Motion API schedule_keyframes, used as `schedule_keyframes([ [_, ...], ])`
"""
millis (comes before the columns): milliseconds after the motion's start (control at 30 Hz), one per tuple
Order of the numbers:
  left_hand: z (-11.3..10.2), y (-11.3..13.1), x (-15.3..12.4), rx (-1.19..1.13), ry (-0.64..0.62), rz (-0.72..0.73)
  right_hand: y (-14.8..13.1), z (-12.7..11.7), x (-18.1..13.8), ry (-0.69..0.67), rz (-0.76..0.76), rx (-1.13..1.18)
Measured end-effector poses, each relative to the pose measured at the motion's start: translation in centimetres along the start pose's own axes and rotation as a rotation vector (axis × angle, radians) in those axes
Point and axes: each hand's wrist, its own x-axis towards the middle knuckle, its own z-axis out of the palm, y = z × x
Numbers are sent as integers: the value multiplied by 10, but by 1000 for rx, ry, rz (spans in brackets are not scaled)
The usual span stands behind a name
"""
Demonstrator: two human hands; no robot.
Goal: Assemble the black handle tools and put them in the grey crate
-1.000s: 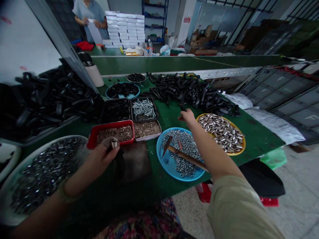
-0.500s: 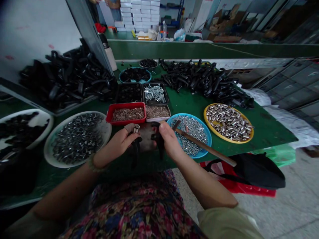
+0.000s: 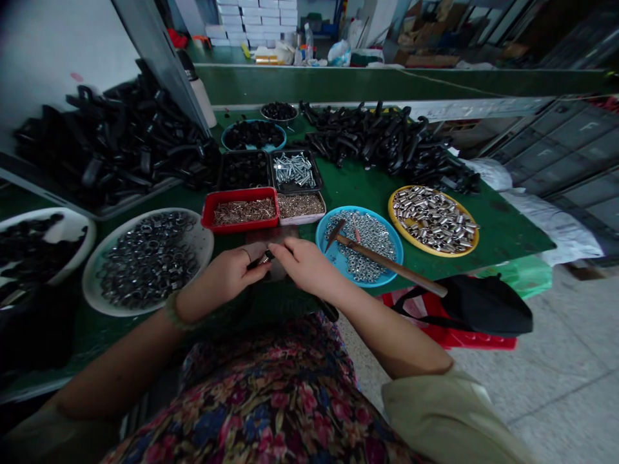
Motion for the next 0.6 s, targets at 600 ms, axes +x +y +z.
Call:
schedule_keyframes([
  [600, 4, -21, -6, -134, 149, -49, 30, 21, 44, 75, -129, 52],
])
